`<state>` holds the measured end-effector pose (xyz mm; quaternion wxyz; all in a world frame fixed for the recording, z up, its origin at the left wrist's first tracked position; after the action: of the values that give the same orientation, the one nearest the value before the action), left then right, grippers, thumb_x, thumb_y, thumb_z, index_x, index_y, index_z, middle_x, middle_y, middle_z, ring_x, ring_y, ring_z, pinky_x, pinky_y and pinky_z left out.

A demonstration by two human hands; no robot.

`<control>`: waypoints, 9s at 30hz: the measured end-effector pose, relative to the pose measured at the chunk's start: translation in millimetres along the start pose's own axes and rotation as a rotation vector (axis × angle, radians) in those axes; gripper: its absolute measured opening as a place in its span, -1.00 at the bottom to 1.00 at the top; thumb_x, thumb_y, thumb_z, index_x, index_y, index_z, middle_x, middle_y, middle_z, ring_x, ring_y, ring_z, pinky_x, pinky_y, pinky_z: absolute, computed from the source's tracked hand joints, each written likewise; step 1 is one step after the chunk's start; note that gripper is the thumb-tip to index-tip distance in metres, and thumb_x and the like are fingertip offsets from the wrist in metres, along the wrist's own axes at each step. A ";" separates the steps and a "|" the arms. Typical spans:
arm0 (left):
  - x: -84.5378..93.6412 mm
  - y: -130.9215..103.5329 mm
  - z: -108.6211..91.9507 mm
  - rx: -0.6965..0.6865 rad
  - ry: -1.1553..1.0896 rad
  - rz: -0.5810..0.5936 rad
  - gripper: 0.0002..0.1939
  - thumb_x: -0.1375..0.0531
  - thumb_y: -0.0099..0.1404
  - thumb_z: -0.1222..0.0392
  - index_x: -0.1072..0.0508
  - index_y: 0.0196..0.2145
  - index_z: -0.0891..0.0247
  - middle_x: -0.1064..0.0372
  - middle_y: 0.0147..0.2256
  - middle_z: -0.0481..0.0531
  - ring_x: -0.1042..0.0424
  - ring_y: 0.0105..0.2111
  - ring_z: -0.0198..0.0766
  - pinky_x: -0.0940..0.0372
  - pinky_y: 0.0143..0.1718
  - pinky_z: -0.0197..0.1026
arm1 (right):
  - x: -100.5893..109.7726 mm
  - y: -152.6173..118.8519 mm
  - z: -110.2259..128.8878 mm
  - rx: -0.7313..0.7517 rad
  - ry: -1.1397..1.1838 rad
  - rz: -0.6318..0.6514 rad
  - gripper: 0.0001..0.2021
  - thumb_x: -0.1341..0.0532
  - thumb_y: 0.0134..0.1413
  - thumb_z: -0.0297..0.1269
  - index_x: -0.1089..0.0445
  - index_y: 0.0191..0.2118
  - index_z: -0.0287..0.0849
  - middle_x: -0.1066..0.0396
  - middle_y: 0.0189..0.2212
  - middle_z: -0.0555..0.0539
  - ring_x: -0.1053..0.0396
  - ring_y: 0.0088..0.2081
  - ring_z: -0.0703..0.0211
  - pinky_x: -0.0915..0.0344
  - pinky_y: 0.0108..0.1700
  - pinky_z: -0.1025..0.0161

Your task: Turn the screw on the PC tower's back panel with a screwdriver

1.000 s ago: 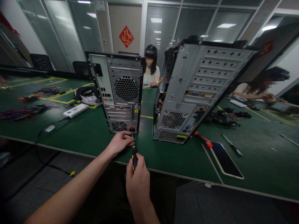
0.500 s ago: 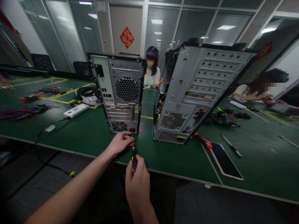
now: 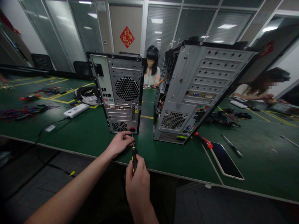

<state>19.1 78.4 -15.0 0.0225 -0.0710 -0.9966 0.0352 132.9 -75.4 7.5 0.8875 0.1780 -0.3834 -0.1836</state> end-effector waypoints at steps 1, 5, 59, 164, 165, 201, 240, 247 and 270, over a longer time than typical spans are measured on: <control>-0.1 0.0 0.2 -0.002 -0.004 0.001 -0.69 -0.30 0.24 0.36 -0.42 -0.06 0.37 -0.54 -0.47 0.01 -0.55 -0.47 -0.25 -0.40 -0.35 -0.27 | -0.1 0.0 -0.4 -0.002 -0.001 -0.001 -0.71 0.00 0.43 -0.20 -0.34 0.06 -0.22 -0.57 -0.13 -0.24 -0.60 -0.14 -0.03 -0.50 -0.16 0.14; -0.7 -0.6 -0.2 -0.004 -0.017 0.007 -0.68 -0.31 0.24 0.35 -0.42 -0.05 0.36 -0.54 -0.47 0.01 -0.55 -0.46 -0.25 -0.40 -0.34 -0.27 | -0.5 0.3 -0.4 0.005 -0.002 -0.001 -0.70 0.00 0.44 -0.19 -0.34 0.06 -0.22 -0.57 -0.13 -0.24 -0.60 -0.13 -0.04 -0.49 -0.16 0.13; 2.2 -0.4 0.5 0.055 -0.035 -0.046 -0.67 -0.39 0.18 0.37 -0.37 -0.16 0.33 -0.52 -0.49 -0.01 -0.55 -0.50 -0.25 -0.39 -0.39 -0.27 | 3.2 -3.2 4.9 0.046 -0.069 -0.005 -0.76 -0.09 0.34 -0.30 -0.33 0.06 -0.17 -0.50 -0.15 -0.18 -0.55 -0.20 0.01 -0.48 -0.22 0.16; -0.8 -5.9 -6.4 0.138 -0.158 0.028 -0.68 -0.29 0.22 0.48 -0.37 -0.08 0.38 -0.59 -0.36 0.15 -0.54 -0.47 -0.31 -0.41 -0.35 -0.29 | 11.4 -11.0 19.5 0.300 -0.094 -0.135 -0.71 -0.17 0.30 -0.43 -0.45 0.09 -0.20 -0.48 -0.04 -0.24 -0.54 -0.05 -0.01 -0.57 -0.09 0.09; -1.1 -6.2 -6.8 0.142 -0.170 0.025 -0.68 -0.30 0.22 0.48 -0.37 -0.08 0.39 -0.59 -0.36 0.16 -0.54 -0.47 -0.32 -0.41 -0.35 -0.30 | 13.6 -10.3 20.4 0.318 -0.098 -0.152 -0.71 -0.18 0.30 -0.45 -0.45 0.09 -0.21 -0.49 -0.04 -0.24 -0.53 -0.04 -0.01 -0.57 -0.07 0.08; 0.5 -7.6 -12.1 0.205 -0.427 0.072 -0.79 -0.16 0.44 0.19 -0.49 -0.17 0.42 -0.58 -0.24 0.30 -0.59 -0.37 -0.25 -0.45 -0.32 -0.29 | 56.6 115.2 53.9 0.480 0.087 -0.008 -0.70 -0.15 0.34 -0.39 -0.41 0.13 -0.13 -0.54 -0.01 -0.15 -0.50 0.00 0.03 -0.44 0.09 0.07; 0.8 -8.1 -10.4 0.252 -0.440 -0.019 -0.80 -0.13 0.46 0.25 -0.50 -0.22 0.43 -0.53 -0.02 0.40 -0.64 -0.27 -0.17 -0.50 -0.27 -0.23 | 32.4 -2.1 -15.7 0.321 0.185 -0.414 -0.62 -0.33 0.19 -0.51 -0.31 0.09 -0.18 -0.50 0.00 -0.27 -0.53 0.02 0.00 -0.56 -0.03 0.05; 1.1 -9.6 -13.0 0.256 -0.444 -0.035 -0.81 -0.13 0.46 0.27 -0.50 -0.22 0.44 -0.52 0.00 0.42 -0.64 -0.29 -0.17 -0.49 -0.30 -0.24 | 23.7 -9.1 -24.4 0.269 0.220 -0.420 -0.65 -0.34 0.20 -0.48 -0.31 0.05 -0.16 -0.48 -0.01 -0.26 -0.53 0.01 0.01 -0.56 -0.05 0.05; 1.9 -8.0 -10.5 0.234 -0.455 -0.029 -0.84 -0.18 0.42 0.25 -0.49 -0.23 0.42 -0.52 -0.02 0.41 -0.64 -0.26 -0.13 -0.50 -0.28 -0.23 | 17.9 -9.1 -24.1 0.147 0.185 -0.419 -0.80 -0.32 0.25 -0.35 -0.35 -0.06 -0.16 -0.51 -0.07 -0.23 -0.54 -0.05 0.05 -0.54 -0.09 0.12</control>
<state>16.6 71.5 -3.9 -0.1938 -0.0441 -0.9661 0.1649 160.6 -87.3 -1.1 0.8459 0.3338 -0.2675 -0.3185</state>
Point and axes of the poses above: each hand's wrist, its own y-axis towards the middle knuckle, its own x-axis out of the back of the hand, z = x × y, the point moved 6 cm from there along y, towards the middle knuckle
